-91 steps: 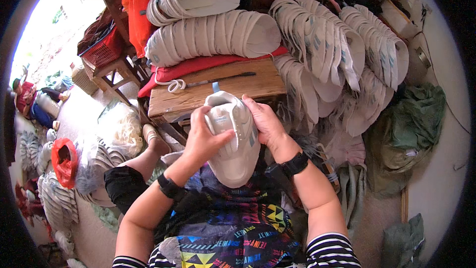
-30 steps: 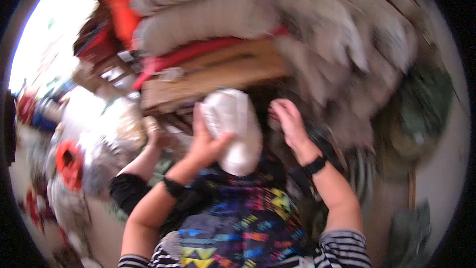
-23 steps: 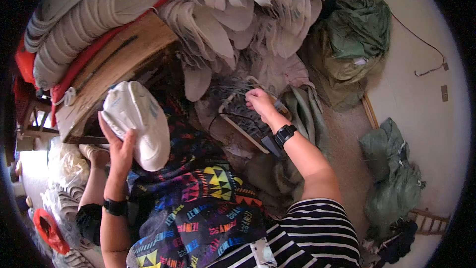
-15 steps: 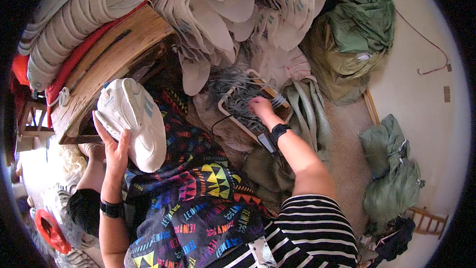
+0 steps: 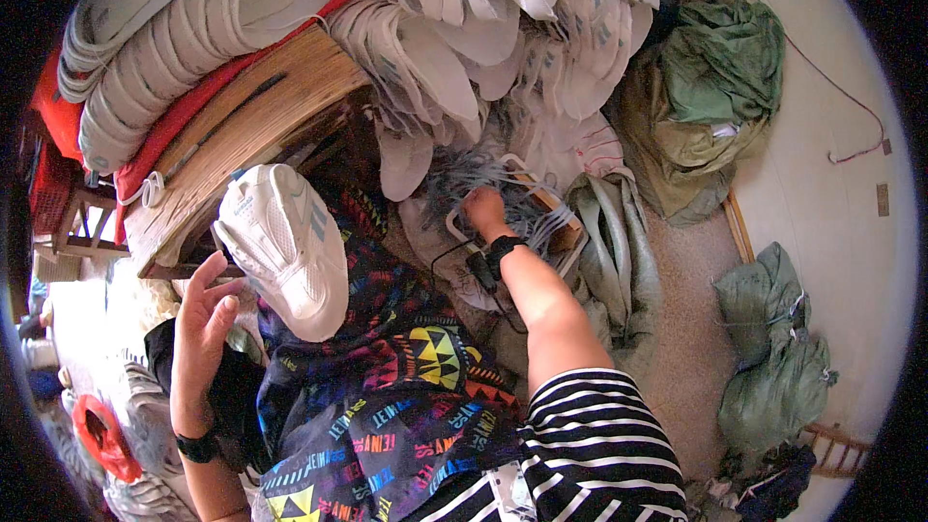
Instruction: Insert laces into a white sneaker upper while sitting on the floor in a manufacturing environment.
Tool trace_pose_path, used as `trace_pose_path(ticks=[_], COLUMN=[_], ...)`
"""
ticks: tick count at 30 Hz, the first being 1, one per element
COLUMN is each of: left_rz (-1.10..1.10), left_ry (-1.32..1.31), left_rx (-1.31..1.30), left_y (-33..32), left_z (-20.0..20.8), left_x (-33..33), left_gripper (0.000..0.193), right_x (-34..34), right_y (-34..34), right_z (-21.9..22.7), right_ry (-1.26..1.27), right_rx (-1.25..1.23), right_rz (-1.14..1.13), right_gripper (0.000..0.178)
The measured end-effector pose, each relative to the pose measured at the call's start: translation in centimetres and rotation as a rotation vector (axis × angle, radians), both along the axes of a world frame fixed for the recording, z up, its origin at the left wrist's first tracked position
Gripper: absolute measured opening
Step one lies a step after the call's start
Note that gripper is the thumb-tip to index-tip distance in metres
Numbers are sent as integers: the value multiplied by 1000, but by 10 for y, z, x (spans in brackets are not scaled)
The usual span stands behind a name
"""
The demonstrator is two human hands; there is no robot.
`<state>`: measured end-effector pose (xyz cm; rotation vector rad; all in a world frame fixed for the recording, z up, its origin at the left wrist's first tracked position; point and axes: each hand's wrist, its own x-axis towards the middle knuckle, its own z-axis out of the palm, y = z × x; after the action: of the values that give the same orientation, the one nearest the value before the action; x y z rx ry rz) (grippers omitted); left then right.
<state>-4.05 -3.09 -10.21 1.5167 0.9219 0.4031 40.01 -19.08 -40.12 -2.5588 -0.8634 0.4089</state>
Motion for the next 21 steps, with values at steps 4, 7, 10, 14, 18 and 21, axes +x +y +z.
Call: trace_pose_path(ticks=[4,7,10,14,18,21], left_rz=[53,88,105,244,219,27], left_ry=[-64,-75,-109,-88,-160,-350], left_rx=[15,25,2,55,250,337], left_y=[-11,-13,-12,-9,-14,-19], left_z=[-4,-6,-1,4,22,33], left_x=[10,16,16,7,5,25], left_gripper=[58,47,43,37,40,46], right_x=[-6,-19,-26,-12,-14,-47], right_y=[5,19,33,40,54,65], right_z=[23,32,30,34,77,193], right_ry=[-8,-130,-271,-246,854,804], right_rx=[59,13,-160,-212,336,233], right_rz=[55,161,188,207,-87,209], right_gripper=[22,22,20,16,12,12])
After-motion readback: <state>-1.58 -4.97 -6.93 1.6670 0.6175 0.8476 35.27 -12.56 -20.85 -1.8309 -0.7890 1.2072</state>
